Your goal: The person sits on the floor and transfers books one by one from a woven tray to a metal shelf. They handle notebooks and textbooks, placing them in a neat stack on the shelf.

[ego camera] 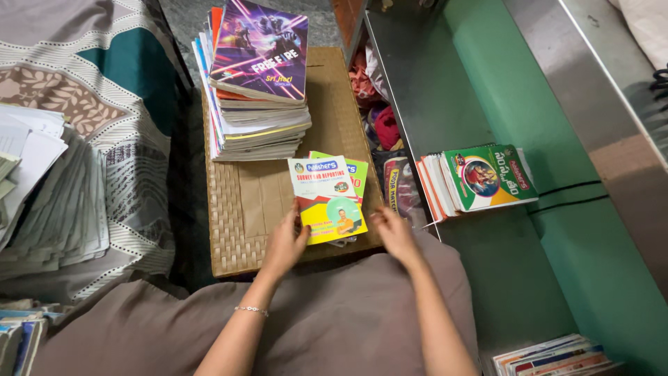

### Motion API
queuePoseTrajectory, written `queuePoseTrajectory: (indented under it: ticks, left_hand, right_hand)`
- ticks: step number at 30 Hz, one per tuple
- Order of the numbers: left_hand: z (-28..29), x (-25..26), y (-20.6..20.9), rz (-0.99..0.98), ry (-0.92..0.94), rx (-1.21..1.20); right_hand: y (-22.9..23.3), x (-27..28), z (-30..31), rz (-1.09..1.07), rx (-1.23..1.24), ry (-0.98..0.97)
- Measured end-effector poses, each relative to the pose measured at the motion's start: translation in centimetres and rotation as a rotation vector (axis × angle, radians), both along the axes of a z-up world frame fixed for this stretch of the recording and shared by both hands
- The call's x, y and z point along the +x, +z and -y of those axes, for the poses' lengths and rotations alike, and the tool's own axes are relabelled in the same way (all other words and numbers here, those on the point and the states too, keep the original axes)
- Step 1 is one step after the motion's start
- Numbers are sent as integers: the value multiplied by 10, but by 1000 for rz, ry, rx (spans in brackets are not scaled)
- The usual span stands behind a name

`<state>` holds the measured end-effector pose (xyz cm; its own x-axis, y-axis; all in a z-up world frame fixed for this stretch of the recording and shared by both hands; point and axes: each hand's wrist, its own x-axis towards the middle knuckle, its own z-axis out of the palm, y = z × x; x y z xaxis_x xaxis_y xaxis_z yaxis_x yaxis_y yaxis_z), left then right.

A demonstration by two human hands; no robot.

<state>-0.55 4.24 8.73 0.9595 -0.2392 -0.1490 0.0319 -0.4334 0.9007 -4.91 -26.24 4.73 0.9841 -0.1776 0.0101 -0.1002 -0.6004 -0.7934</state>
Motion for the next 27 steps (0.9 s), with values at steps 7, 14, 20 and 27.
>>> queuePoseTrajectory:
  ticks: [7,14,20,27]
  left_hand:
    - [12,-14,4,507,-64,65]
    - [14,-17,11,441,-129,258]
    - [9,-15,13,472,-148,207]
    - [5,-11,14,334,-145,184]
  right_hand:
    - [-23,6,-7,-212,300,18]
    - [29,-3,-2,-551,652,-119]
    - [42,-3,6,-502,780,-105]
    - [50,-13,31,-37,1054,-190]
